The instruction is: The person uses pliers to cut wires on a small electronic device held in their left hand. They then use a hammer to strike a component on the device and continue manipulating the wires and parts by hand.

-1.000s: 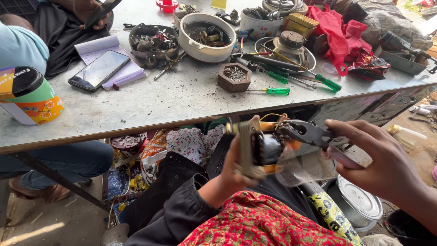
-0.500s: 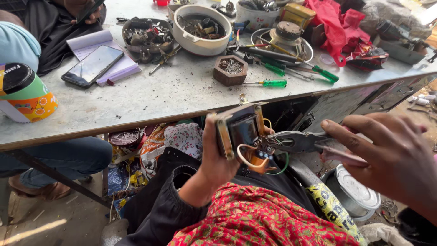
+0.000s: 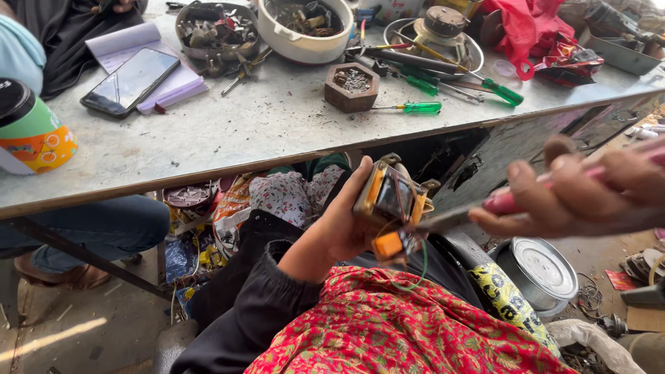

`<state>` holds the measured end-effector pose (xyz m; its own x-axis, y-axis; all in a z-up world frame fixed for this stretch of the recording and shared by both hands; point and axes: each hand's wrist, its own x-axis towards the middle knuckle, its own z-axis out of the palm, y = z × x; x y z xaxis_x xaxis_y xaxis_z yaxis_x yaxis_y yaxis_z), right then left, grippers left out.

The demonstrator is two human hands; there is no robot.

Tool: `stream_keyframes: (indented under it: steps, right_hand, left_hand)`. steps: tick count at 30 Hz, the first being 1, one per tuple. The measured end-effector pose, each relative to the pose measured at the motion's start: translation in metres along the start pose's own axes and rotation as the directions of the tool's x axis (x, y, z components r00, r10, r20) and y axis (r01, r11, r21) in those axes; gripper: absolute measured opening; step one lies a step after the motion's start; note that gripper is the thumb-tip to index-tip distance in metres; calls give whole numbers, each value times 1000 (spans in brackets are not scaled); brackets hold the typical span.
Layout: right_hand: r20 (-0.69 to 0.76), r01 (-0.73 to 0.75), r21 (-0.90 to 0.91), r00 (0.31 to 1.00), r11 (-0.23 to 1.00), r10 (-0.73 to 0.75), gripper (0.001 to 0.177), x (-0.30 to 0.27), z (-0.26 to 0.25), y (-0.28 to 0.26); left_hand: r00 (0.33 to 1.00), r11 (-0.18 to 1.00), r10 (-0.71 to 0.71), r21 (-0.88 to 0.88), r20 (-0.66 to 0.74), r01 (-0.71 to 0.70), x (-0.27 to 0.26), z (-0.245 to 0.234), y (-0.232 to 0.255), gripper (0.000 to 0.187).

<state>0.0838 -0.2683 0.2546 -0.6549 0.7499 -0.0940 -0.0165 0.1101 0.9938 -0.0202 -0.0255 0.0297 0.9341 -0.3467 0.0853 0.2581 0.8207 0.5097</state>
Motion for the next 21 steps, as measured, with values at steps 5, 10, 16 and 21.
stream_keyframes:
  steps: [5, 10, 16, 21]
  right_hand:
    - [72, -129, 66, 990, 989, 124, 53, -7, 22, 6]
    - [608, -845, 294, 527, 447, 594, 75, 1, 35, -58]
    - [941, -973, 221, 196, -62, 275, 65, 30, 112, -143]
    - [918, -969, 247, 232, -8, 321, 72, 77, 177, -153]
  left_hand:
    - [976, 976, 198, -110, 94, -188, -10, 10, 13, 92]
    - [855, 855, 505, -69, -118, -514, -27, -3, 37, 92]
    - [586, 609, 785, 75, -201, -790, -52, -26, 67, 92]
    - [472, 494, 866, 139, -163, -859, -61, -29, 73, 90]
